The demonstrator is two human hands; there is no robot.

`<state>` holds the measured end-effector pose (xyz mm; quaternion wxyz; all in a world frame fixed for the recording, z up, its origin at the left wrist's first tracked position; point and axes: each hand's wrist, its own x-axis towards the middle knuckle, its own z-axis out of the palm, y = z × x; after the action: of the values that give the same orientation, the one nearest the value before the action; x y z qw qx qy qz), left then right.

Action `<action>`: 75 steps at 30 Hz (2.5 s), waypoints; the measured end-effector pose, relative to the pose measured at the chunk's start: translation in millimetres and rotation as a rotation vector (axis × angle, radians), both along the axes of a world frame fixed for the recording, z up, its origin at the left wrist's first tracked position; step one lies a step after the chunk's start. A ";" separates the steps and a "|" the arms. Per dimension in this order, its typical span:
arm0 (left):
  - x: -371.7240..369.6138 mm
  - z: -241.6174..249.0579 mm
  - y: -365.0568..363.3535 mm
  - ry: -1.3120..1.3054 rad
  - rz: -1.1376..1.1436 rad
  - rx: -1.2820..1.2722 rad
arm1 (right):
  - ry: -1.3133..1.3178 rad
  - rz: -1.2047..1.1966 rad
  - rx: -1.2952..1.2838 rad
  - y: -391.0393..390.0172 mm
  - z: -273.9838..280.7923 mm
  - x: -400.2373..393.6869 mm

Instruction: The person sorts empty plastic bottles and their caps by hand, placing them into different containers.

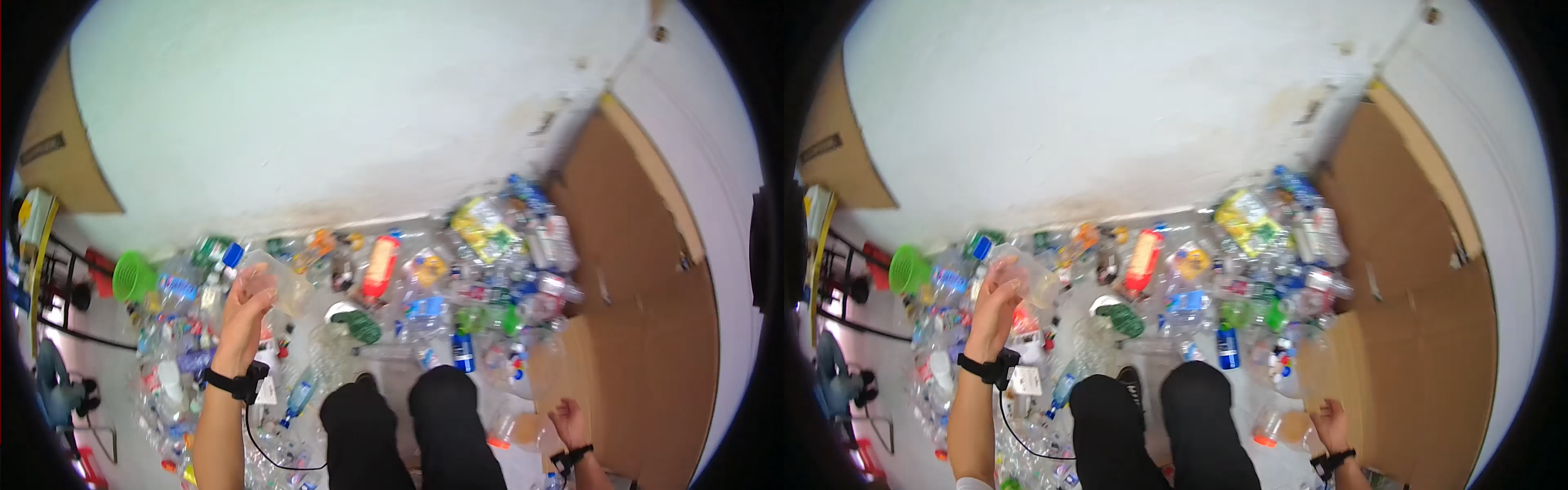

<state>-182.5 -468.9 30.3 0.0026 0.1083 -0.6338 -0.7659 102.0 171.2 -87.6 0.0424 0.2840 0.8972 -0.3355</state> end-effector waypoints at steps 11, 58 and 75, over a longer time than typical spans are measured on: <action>86.9 91.0 292.4 0.077 -0.516 0.019 | 0.522 0.253 -0.066 -75.8 196.5 -66.7; 227.0 27.9 428.7 0.950 -1.258 -0.633 | 0.363 0.379 0.007 -21.5 111.4 104.6; 241.4 7.1 448.9 0.749 -1.009 -0.690 | 0.421 0.314 0.215 -19.9 111.2 95.5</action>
<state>58.9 -20.1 37.4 -0.1005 -0.4753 -0.7691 -0.4152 197.5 151.3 23.5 -0.1237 0.0684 0.9497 -0.2794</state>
